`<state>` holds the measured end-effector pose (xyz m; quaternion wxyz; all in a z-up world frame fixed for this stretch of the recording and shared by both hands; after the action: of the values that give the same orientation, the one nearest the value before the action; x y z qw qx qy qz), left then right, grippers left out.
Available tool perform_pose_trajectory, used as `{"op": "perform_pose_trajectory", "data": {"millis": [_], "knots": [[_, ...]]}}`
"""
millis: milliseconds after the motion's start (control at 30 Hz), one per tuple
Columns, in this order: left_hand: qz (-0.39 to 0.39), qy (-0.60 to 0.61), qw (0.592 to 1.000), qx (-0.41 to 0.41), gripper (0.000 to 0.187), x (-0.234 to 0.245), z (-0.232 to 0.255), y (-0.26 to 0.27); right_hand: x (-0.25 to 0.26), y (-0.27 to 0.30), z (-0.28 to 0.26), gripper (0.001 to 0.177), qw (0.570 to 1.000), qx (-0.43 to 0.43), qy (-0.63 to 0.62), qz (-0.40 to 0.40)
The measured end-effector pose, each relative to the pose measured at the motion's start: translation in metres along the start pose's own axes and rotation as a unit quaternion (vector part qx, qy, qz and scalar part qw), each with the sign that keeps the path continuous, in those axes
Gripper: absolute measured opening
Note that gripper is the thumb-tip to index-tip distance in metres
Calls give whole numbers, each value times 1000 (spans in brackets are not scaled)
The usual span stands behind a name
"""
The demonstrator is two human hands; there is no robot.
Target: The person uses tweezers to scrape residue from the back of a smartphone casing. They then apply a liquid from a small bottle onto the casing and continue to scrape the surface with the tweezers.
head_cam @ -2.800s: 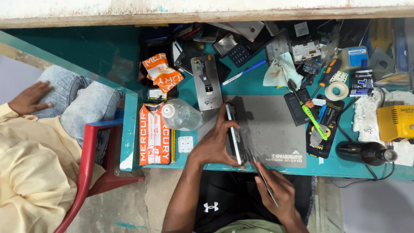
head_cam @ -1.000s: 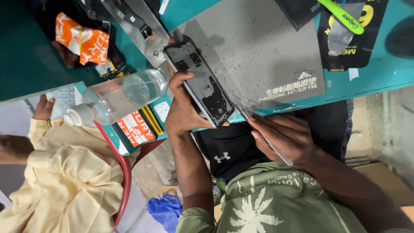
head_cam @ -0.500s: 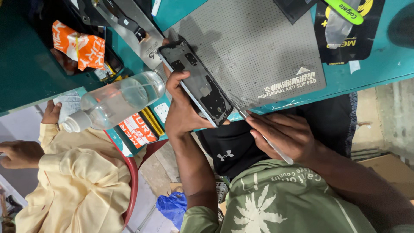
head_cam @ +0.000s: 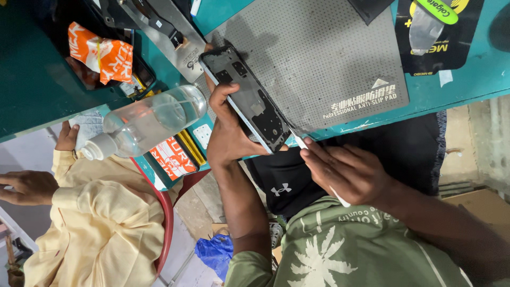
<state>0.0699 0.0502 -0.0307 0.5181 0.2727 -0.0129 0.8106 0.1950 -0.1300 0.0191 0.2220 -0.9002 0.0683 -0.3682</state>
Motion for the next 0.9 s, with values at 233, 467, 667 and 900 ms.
{"op": "perform_pose_trajectory", "data": {"millis": [233, 467, 667, 900], "knots": [[34, -79, 994, -60, 134, 6, 24, -7, -8, 0, -11, 40, 998, -9, 53, 13], [13, -35, 999, -30, 135, 2, 10, -4, 5, 1, 9, 47, 993, -75, -83, 22], [30, -59, 995, -68, 135, 6, 21, -7, 14, 8, 17, 38, 985, -117, -123, 41], [24, -63, 996, -53, 137, 4, 14, -3, 16, 7, 39, 44, 961, -189, -201, 15]]}}
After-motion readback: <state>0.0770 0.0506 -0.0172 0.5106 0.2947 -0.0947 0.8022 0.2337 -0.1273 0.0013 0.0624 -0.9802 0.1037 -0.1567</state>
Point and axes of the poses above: each hand's wrist, its own y-axis away from the middle knuckle, its own x-axis out of the back of the hand, z = x × y, the point moved 10 cm from there along -y, towards the middle knuckle, and after that the axes turned 9 degrees about -z, right-handed, at the moved point
